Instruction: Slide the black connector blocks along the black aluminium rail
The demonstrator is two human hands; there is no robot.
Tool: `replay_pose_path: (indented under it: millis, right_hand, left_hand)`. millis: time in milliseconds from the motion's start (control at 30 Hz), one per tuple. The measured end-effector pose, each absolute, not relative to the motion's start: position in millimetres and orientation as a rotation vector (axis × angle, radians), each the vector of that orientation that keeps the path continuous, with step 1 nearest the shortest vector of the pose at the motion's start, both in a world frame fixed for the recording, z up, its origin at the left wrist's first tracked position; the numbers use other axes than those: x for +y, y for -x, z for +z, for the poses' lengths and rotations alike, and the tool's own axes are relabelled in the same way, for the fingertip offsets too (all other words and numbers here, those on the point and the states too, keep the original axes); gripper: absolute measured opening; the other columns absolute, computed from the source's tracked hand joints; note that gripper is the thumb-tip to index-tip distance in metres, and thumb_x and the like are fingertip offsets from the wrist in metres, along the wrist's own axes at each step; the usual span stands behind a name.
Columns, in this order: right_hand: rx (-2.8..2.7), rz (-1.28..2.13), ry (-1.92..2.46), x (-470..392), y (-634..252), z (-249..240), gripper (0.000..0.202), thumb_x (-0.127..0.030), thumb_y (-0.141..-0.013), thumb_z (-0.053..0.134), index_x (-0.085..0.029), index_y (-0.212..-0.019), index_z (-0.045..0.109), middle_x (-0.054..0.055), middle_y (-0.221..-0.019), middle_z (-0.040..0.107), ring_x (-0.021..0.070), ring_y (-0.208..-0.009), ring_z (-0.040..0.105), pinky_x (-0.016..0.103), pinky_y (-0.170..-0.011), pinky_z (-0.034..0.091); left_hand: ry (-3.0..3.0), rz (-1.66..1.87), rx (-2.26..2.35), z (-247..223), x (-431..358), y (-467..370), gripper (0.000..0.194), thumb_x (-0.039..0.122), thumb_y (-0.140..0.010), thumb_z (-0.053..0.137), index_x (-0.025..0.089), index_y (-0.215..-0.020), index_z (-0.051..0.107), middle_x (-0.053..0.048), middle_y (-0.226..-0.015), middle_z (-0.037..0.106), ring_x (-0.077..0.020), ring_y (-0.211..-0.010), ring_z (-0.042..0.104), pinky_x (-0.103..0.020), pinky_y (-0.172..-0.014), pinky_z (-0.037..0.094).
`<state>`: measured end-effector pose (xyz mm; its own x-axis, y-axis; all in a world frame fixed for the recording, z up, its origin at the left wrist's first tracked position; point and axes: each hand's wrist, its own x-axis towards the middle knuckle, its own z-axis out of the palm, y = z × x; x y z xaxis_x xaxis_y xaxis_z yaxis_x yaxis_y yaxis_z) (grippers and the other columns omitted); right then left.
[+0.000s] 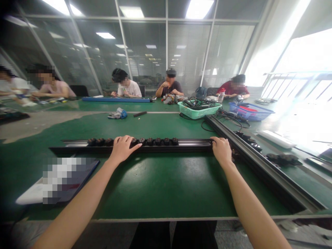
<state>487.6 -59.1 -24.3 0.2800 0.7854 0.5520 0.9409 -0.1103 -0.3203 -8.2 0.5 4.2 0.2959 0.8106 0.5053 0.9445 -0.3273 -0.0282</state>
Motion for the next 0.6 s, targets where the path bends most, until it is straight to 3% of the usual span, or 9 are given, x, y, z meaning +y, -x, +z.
replay_pose_path:
  millis: [600]
  right_hand:
    - [-1.512, -0.336, 1.994, -62.3, -487.9, -23.1, 0.042, -0.025, -0.095, 0.043, -0.021, -0.121, 0.076, 0.015, -0.112, 0.070, 0.0281, -0.107, 0.060, 0.048, -0.108, 0.043]
  left_hand:
    - [2.243, -0.579, -1.601, 4.5, 0.2, 7.7, 0.076, 0.079, -0.096, 0.030, 0.018, -0.121, 0.068, -0.016, -0.122, 0.067, -0.0343, -0.116, 0.057, -0.049, -0.109, 0.032]
